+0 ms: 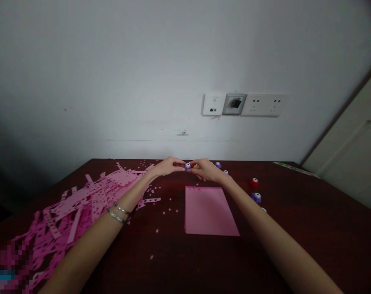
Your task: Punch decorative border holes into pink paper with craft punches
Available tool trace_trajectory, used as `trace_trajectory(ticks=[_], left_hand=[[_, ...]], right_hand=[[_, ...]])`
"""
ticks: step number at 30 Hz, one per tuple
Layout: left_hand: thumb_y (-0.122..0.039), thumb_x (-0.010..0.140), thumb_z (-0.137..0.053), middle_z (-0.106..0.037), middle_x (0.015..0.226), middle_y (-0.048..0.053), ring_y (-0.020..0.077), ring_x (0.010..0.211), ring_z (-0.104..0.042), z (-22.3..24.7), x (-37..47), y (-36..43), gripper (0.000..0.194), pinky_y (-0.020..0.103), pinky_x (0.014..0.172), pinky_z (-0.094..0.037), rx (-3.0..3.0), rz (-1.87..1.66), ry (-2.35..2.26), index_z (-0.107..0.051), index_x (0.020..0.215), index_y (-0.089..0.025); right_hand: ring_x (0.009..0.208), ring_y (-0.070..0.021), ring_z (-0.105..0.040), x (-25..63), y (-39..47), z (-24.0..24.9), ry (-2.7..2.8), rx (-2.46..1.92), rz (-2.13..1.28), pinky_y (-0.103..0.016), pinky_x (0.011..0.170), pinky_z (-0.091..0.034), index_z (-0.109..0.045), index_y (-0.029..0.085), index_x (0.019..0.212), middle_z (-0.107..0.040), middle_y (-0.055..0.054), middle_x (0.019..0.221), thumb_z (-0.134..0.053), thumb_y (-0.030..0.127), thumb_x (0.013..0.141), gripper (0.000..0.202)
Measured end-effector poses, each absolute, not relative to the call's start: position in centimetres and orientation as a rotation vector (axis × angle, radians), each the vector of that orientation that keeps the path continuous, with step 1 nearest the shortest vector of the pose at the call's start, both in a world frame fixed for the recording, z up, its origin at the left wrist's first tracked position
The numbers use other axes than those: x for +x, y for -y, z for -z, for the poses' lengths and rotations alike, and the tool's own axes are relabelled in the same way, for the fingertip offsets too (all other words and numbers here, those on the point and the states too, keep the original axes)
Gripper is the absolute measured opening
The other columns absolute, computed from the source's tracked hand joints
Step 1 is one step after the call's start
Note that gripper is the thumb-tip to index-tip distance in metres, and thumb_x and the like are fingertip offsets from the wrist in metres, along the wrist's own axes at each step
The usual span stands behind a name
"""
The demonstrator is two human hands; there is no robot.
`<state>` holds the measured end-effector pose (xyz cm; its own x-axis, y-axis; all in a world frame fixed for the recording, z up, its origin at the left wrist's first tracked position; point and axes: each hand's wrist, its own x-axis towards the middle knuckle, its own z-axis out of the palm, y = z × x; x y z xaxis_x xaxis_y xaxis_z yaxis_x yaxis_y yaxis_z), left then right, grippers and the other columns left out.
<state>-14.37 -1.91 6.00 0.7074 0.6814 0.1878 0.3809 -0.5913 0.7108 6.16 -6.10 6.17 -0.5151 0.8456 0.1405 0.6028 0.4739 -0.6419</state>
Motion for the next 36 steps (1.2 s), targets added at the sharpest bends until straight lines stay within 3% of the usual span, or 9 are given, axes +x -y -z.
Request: trace_trajectory(ticks=[3,9,13,27,36], left_hand=[[-0.030,0.077,-0.057,-0.066,0.095,0.004,0.0146,0.084,-0.057,-5.7,-12.3,2.8,0.027,0.026,0.076,-0.040,2.288,-0.588,-0.749,-0.065,0.100,-0.017],[-0.033,0.076,-0.059,-0.065,0.082,0.004,0.0131,0.073,-0.056,-3.6,-9.3,3.0,0.025,0.023,0.066,-0.039,2.489,-0.484,-0.722,-0.067,0.090,-0.015],[-0.037,0.076,-0.058,-0.065,0.079,0.003,0.0125,0.069,-0.055,-2.2,-8.8,2.7,0.028,0.023,0.063,-0.037,2.503,-0.408,-0.711,-0.068,0.090,-0.015],[-0.031,0.078,-0.057,-0.063,0.070,0.001,0.0105,0.063,-0.052,-0.9,-8.3,2.5,0.020,0.021,0.062,-0.035,2.589,-0.466,-0.686,-0.067,0.080,-0.014],[-0.029,0.077,-0.059,-0.065,0.072,0.001,0.0121,0.067,-0.052,-0.9,-8.3,2.7,0.019,0.023,0.065,-0.036,2.638,-0.471,-0.689,-0.069,0.085,-0.016]], right_hand=[[0.033,-0.0073,-0.042,8.3,7.8,-6.8,2.264,-1.226,-0.782,-0.018,0.037,-0.031,-0.060,0.012,0.100,-0.050,0.005,0.045,-0.050,0.030,0.083,0.027],[0.039,-0.0084,-0.045,10.6,8.5,-4.6,2.286,-1.302,-0.742,-0.019,0.039,-0.031,-0.063,0.011,0.087,-0.050,0.003,0.047,-0.052,0.026,0.081,0.020],[0.037,-0.0082,-0.045,11.2,7.8,-2.5,2.273,-1.297,-0.849,-0.017,0.036,-0.030,-0.062,0.011,0.088,-0.049,0.004,0.046,-0.051,0.024,0.081,0.018],[0.037,-0.0078,-0.046,11.4,7.2,-0.6,2.218,-1.270,-0.850,-0.017,0.036,-0.032,-0.060,0.012,0.088,-0.050,0.004,0.048,-0.051,0.022,0.081,0.015],[0.038,-0.0080,-0.047,11.5,7.0,-0.3,2.221,-1.313,-0.846,-0.018,0.037,-0.034,-0.061,0.011,0.095,-0.055,0.001,0.053,-0.054,0.026,0.081,0.021]])
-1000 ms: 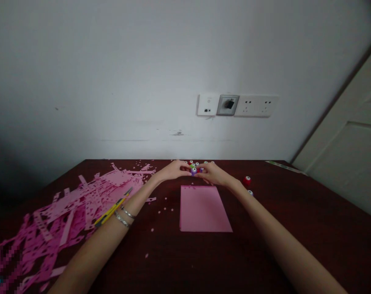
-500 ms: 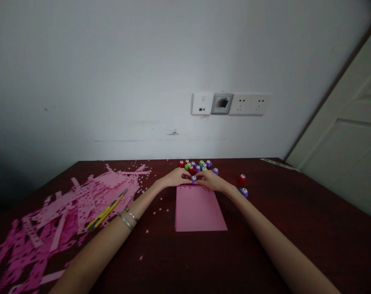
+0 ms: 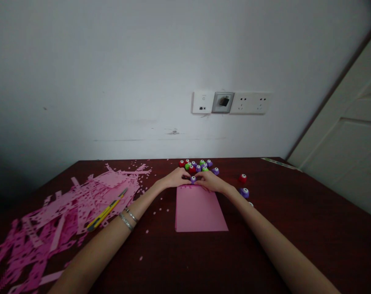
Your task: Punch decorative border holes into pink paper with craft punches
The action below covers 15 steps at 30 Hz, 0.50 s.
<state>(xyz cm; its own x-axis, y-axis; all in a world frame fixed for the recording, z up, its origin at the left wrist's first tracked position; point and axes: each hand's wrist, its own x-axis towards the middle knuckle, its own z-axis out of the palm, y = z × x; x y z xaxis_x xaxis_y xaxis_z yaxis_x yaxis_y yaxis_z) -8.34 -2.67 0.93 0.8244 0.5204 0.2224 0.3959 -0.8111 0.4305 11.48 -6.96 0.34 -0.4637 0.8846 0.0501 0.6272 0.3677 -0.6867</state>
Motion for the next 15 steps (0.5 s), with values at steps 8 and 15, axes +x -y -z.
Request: trace_trajectory(ticks=[8,15], left_hand=[[-0.030,0.077,-0.058,-0.066,0.075,0.002,0.0129,0.070,-0.053,-1.12,-8.34,2.85,0.020,0.024,0.068,-0.036,2.620,-0.445,-0.706,-0.070,0.087,-0.017],[-0.029,0.076,-0.059,-0.066,0.075,0.003,0.0137,0.071,-0.054,-1.42,-8.27,3.25,0.020,0.025,0.070,-0.037,2.569,-0.433,-0.743,-0.070,0.087,-0.018]], right_hand=[[0.037,-0.0087,-0.047,11.48,7.25,-0.58,2.224,-1.328,-0.865,-0.018,0.036,-0.033,-0.060,0.011,0.095,-0.051,0.003,0.048,-0.053,0.023,0.082,0.019],[0.038,-0.0085,-0.047,11.49,7.31,-0.70,2.229,-1.332,-0.860,-0.018,0.036,-0.034,-0.061,0.011,0.099,-0.054,0.002,0.052,-0.053,0.022,0.081,0.022]])
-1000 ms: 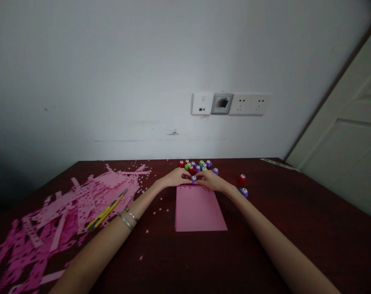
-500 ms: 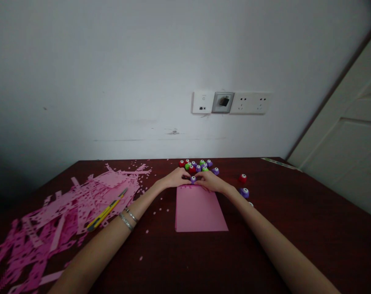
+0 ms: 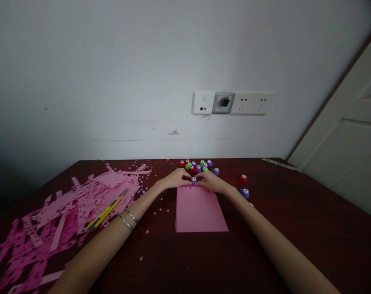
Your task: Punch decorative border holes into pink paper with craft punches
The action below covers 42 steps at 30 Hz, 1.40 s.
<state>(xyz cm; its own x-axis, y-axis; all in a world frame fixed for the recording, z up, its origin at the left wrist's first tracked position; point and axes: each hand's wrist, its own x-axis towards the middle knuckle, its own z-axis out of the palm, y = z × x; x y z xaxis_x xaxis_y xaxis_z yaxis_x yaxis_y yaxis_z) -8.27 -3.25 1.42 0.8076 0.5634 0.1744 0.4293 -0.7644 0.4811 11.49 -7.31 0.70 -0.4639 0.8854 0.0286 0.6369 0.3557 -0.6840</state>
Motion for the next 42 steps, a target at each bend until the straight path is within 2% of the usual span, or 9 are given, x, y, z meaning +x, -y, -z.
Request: trace_trajectory(ticks=[5,17,20,22,26,29,35,42], left_hand=[[-0.030,0.075,-0.060,-0.066,0.078,0.003,0.0142,0.073,-0.054,-1.3,-8.2,3.2,0.020,0.025,0.071,-0.037,2.554,-0.420,-0.773,-0.070,0.088,-0.019],[-0.031,0.075,-0.058,-0.064,0.079,0.003,0.0134,0.073,-0.053,-1.1,-8.3,3.1,0.024,0.024,0.068,-0.037,2.561,-0.426,-0.756,-0.068,0.091,-0.017],[-0.035,0.072,-0.061,-0.063,0.085,0.004,0.0135,0.072,-0.054,-1.3,-8.5,3.0,0.038,0.024,0.066,-0.039,2.468,-0.431,-0.838,-0.063,0.105,-0.016],[-0.039,0.070,-0.063,-0.063,0.085,0.005,0.0128,0.069,-0.054,-1.5,-8.9,2.9,0.047,0.024,0.064,-0.040,2.377,-0.408,-0.901,-0.059,0.110,-0.015],[-0.042,0.065,-0.067,-0.063,0.076,0.003,0.0123,0.066,-0.055,-2.4,-9.9,2.9,0.037,0.023,0.060,-0.039,2.316,-0.309,-0.957,-0.065,0.088,-0.014],[-0.038,0.063,-0.068,-0.062,0.068,0.001,0.0117,0.062,-0.054,-2.9,-10.4,3.1,0.026,0.022,0.057,-0.037,2.339,-0.196,-0.965,-0.065,0.074,-0.014],[-0.038,0.057,-0.072,-0.060,0.067,0.000,0.0104,0.059,-0.051,-3.3,-11.0,3.5,0.029,0.021,0.052,-0.034,2.444,-0.205,-1.020,-0.063,0.072,-0.015],[-0.035,0.058,-0.072,-0.061,0.062,-0.001,0.0108,0.056,-0.053,-3.2,-11.2,4.2,0.022,0.021,0.050,-0.033,2.435,-0.017,-0.980,-0.063,0.067,-0.016]], right_hand=[[0.040,-0.0087,-0.049,11.4,7.4,-0.9,2.253,-1.320,-0.831,-0.019,0.038,-0.035,-0.061,0.010,0.098,-0.057,0.000,0.057,-0.053,0.021,0.080,0.022],[0.041,-0.0089,-0.048,11.5,7.6,-0.9,2.234,-1.352,-0.871,-0.019,0.039,-0.035,-0.059,0.011,0.101,-0.056,0.001,0.055,-0.055,0.022,0.079,0.025],[0.044,-0.0100,-0.049,11.9,7.7,-1.4,2.231,-1.409,-0.811,-0.020,0.042,-0.035,-0.058,0.011,0.107,-0.056,0.001,0.054,-0.057,0.027,0.077,0.033],[0.050,-0.0113,-0.051,12.2,7.7,-1.9,2.252,-1.445,-0.711,-0.021,0.045,-0.035,-0.062,0.012,0.101,-0.058,0.000,0.058,-0.060,0.030,0.074,0.032],[0.057,-0.0127,-0.054,12.9,7.5,-2.4,2.340,-1.452,-0.676,-0.022,0.048,-0.035,-0.067,0.013,0.080,-0.063,-0.003,0.066,-0.063,0.032,0.070,0.023],[0.059,-0.0130,-0.055,13.3,7.3,-2.2,2.366,-1.463,-0.727,-0.022,0.050,-0.036,-0.067,0.013,0.075,-0.064,-0.003,0.067,-0.063,0.031,0.068,0.020],[0.061,-0.0138,-0.056,13.6,7.3,-2.1,2.364,-1.477,-0.757,-0.023,0.052,-0.038,-0.066,0.013,0.075,-0.064,-0.004,0.070,-0.066,0.030,0.066,0.019],[0.059,-0.0131,-0.055,13.3,7.6,-2.4,2.396,-1.443,-0.856,-0.022,0.050,-0.038,-0.065,0.013,0.071,-0.063,-0.003,0.066,-0.065,0.025,0.065,0.014]])
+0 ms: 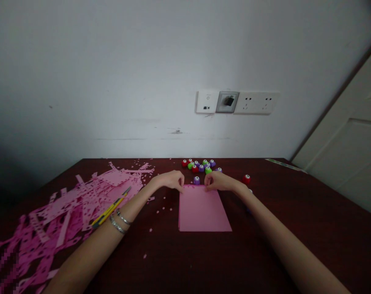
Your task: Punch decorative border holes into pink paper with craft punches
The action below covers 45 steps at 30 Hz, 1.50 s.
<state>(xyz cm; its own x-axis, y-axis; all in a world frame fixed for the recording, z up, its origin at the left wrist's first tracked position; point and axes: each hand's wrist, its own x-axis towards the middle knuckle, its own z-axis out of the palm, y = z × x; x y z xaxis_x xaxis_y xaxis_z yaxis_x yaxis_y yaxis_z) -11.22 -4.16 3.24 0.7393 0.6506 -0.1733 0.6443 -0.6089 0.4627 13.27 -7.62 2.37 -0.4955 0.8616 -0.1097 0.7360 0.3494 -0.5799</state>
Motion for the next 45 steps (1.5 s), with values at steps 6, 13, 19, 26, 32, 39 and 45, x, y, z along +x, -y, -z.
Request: trace_trajectory(ticks=[6,13,19,26,32,39,45], left_hand=[[-0.031,0.057,-0.071,-0.063,0.066,0.000,0.0121,0.058,-0.055,-2.8,-10.8,4.1,0.022,0.021,0.052,-0.035,2.428,-0.006,-0.996,-0.063,0.071,-0.016],[-0.031,0.060,-0.069,-0.064,0.068,0.002,0.0121,0.059,-0.055,-2.7,-10.8,4.0,0.021,0.021,0.053,-0.036,2.407,-0.048,-0.976,-0.064,0.072,-0.015],[-0.030,0.066,-0.063,-0.065,0.066,0.002,0.0114,0.060,-0.053,-3.4,-10.7,4.3,0.018,0.022,0.057,-0.035,2.358,-0.177,-0.960,-0.067,0.070,-0.013],[-0.039,0.066,-0.060,-0.057,0.055,0.000,0.0102,0.055,-0.045,-3.7,-10.7,4.4,0.028,0.023,0.054,-0.030,2.186,-0.168,-1.046,-0.067,0.060,-0.013],[-0.037,0.062,-0.062,-0.048,0.047,-0.003,0.0093,0.051,-0.039,-3.5,-10.5,4.5,0.026,0.023,0.049,-0.026,2.178,-0.112,-1.167,-0.064,0.054,-0.012],[-0.036,0.060,-0.062,-0.055,0.053,-0.001,0.0112,0.054,-0.046,-3.0,-10.3,4.1,0.025,0.023,0.050,-0.029,2.242,-0.096,-1.255,-0.065,0.055,-0.012],[-0.036,0.059,-0.062,-0.060,0.058,0.001,0.0126,0.058,-0.050,-3.2,-10.3,4.3,0.024,0.022,0.051,-0.031,2.205,-0.120,-1.307,-0.066,0.057,-0.013]], right_hand=[[0.059,-0.0130,-0.055,13.3,7.4,-2.1,2.400,-1.453,-0.873,-0.021,0.050,-0.037,-0.064,0.012,0.071,-0.063,-0.003,0.066,-0.065,0.024,0.065,0.013],[0.057,-0.0117,-0.053,13.2,7.5,-2.2,2.381,-1.441,-0.873,-0.021,0.048,-0.035,-0.062,0.013,0.070,-0.061,-0.002,0.064,-0.065,0.026,0.065,0.014],[0.055,-0.0113,-0.051,13.5,7.5,-2.2,2.293,-1.343,-0.937,-0.021,0.049,-0.036,-0.064,0.012,0.069,-0.061,-0.003,0.062,-0.061,0.031,0.069,0.019],[0.059,-0.0141,-0.054,13.9,7.3,-1.9,2.234,-1.372,-0.918,-0.023,0.052,-0.039,-0.070,0.011,0.072,-0.065,-0.005,0.065,-0.059,0.031,0.068,0.023],[0.053,-0.0128,-0.052,13.7,7.1,-1.5,2.259,-1.467,-0.840,-0.022,0.048,-0.036,-0.070,0.010,0.066,-0.063,-0.004,0.058,-0.059,0.026,0.065,0.019],[0.052,-0.0120,-0.050,13.6,7.0,-1.3,2.259,-1.505,-0.763,-0.021,0.046,-0.034,-0.070,0.011,0.065,-0.061,-0.003,0.056,-0.059,0.026,0.065,0.019],[0.053,-0.0123,-0.052,13.6,6.9,-0.9,2.234,-1.493,-0.756,-0.021,0.046,-0.034,-0.069,0.011,0.066,-0.062,-0.004,0.058,-0.058,0.026,0.066,0.019]])
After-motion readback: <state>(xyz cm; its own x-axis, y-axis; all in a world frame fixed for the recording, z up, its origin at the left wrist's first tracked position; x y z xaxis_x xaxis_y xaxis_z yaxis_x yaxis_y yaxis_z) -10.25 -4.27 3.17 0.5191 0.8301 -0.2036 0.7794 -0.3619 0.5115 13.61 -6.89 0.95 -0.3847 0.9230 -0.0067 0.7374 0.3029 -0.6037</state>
